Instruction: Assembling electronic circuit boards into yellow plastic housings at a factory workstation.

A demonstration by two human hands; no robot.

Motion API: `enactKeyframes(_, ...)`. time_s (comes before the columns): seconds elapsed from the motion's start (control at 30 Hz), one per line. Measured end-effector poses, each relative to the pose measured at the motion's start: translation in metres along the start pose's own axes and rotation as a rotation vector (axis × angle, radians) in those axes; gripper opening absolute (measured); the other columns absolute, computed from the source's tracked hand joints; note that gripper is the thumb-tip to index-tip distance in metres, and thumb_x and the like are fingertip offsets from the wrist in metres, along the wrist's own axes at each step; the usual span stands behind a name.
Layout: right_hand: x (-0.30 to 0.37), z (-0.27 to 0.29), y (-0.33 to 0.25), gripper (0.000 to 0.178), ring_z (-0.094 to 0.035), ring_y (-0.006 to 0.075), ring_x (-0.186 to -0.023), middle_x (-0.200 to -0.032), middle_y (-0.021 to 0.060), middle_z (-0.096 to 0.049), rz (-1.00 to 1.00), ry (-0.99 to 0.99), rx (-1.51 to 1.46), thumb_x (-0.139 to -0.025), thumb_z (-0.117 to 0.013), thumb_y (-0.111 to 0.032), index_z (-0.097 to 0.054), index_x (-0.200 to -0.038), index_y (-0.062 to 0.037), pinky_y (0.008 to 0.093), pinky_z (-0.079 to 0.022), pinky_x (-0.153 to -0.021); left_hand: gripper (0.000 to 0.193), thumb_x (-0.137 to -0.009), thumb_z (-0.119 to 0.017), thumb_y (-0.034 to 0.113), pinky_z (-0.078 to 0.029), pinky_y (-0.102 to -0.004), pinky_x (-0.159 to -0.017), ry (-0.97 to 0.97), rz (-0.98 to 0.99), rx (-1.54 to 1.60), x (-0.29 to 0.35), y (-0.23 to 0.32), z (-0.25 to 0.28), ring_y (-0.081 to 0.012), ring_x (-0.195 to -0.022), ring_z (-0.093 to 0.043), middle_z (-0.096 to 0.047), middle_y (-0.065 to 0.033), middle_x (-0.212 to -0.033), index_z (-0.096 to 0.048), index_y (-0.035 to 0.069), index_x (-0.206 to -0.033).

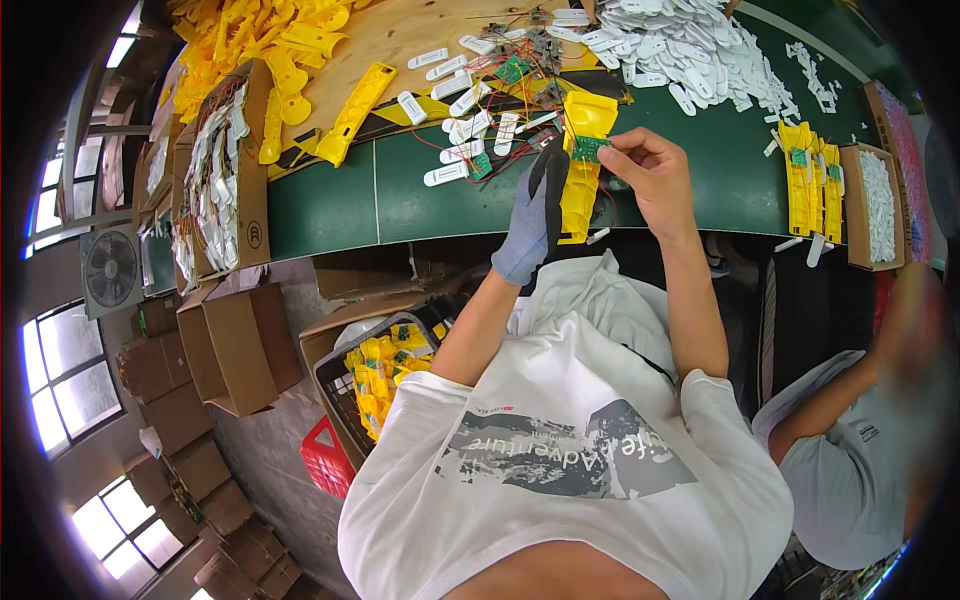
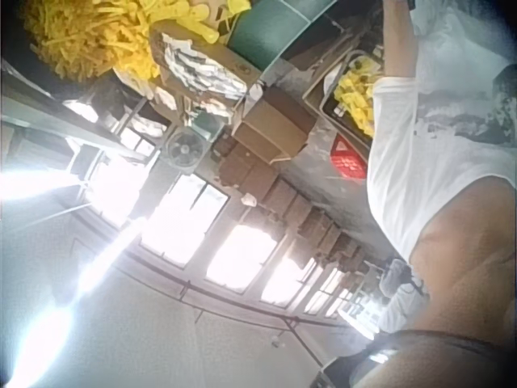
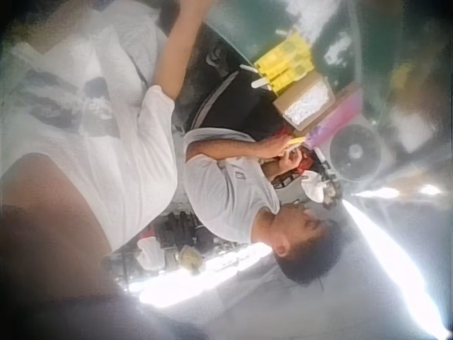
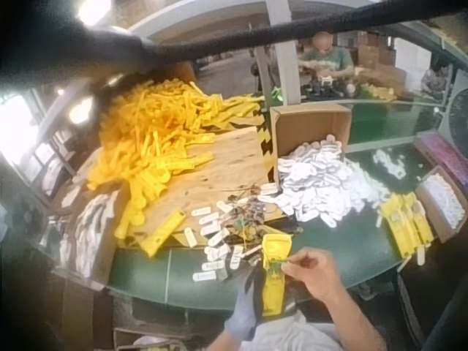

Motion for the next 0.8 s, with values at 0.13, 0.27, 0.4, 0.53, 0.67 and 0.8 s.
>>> enactKeyframes(0.13,0.002,0.002,0.001,0.012,-0.058,0.0063,-0.071,-0.08,0.0039,-0.063,-0.056,0.023,0.044,-0.075,-0.07,0.0,-0.064,-0.086,0.0009,0.0187,-0.047,-0.066,0.022,-0.093,-0.044,0.018,-0.049,-0.0241,-0.056,0.038,-0.046,-0.111,-0.001,0.0,-0.006,-0.0106,-0.067,-0.059,-0.058,-0.0056,-0.084,-0.048,0.003,-0.109)
enactKeyframes(0.27,0.003,-0.011,-0.007,0.019,-0.056,0.0056,-0.07,-0.078,0.0022,-0.062,0.044,0.084,-0.169,-0.072,-0.072,0.0,-0.065,-0.089,-0.0007,0.0185,-0.046,-0.065,0.025,-0.093,-0.044,0.017,-0.052,-0.026,-0.058,0.28,-0.103,0.024,-0.002,-0.022,0.01,-0.0163,-0.069,-0.062,-0.06,-0.0101,-0.086,-0.047,0.001,-0.112)
enactKeyframes(0.4,-0.016,0.035,-0.029,0.026,-0.059,0.0174,-0.068,-0.088,0.009,-0.059,0.243,0.358,0.924,-0.076,-0.069,-0.016,-0.061,-0.099,-0.0052,0.0263,-0.047,-0.064,0.034,-0.094,-0.043,0.035,-0.051,-0.028,-0.051,0.124,0.028,0.017,0.004,0.013,-0.004,-0.0168,-0.059,-0.061,-0.061,-0.0114,-0.075,-0.049,0.003,-0.105)
enactKeyframes(0.53,-0.031,0.06,-0.033,0.024,-0.06,0.0272,-0.079,-0.089,0.0099,-0.06,0.12,0.502,1.543,-0.079,-0.065,-0.026,-0.061,-0.094,-0.0071,0.0388,-0.047,-0.066,0.034,-0.094,-0.042,0.035,-0.05,-0.0275,-0.049,0.158,0.023,0.024,0.0,0.007,-0.006,-0.0164,-0.057,-0.06,-0.06,-0.0108,-0.072,-0.049,0.003,-0.103)
enactKeyframes(0.67,-0.037,0.067,-0.029,0.025,-0.06,0.0274,-0.082,-0.086,0.009,-0.061,0.122,0.421,1.476,-0.078,-0.066,-0.026,-0.061,-0.092,-0.006,0.0398,-0.047,-0.067,0.03,-0.095,-0.042,0.032,-0.049,-0.0272,-0.048,0.139,-0.045,0.048,-0.003,0.0,-0.011,-0.0163,-0.056,-0.059,-0.059,-0.011,-0.072,-0.048,0.004,-0.102)
enactKeyframes(0.8,-0.036,0.07,-0.03,0.022,-0.061,0.0249,-0.074,-0.083,0.0091,-0.062,0.013,0.329,1.356,-0.078,-0.066,-0.021,-0.06,-0.092,-0.0043,0.0365,-0.047,-0.065,0.023,-0.096,-0.038,0.023,-0.048,-0.0281,-0.051,0.065,0.021,0.092,-0.004,0.001,-0.005,-0.0174,-0.057,-0.058,-0.059,-0.0135,-0.077,-0.041,0.004,-0.108)
Point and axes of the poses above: each hand's wrist, its own x-axis away from the middle knuckle, its own z-axis out of the back of the hand, y = z × x, the point moved 1 cm from there along -x, towards the middle knuckle
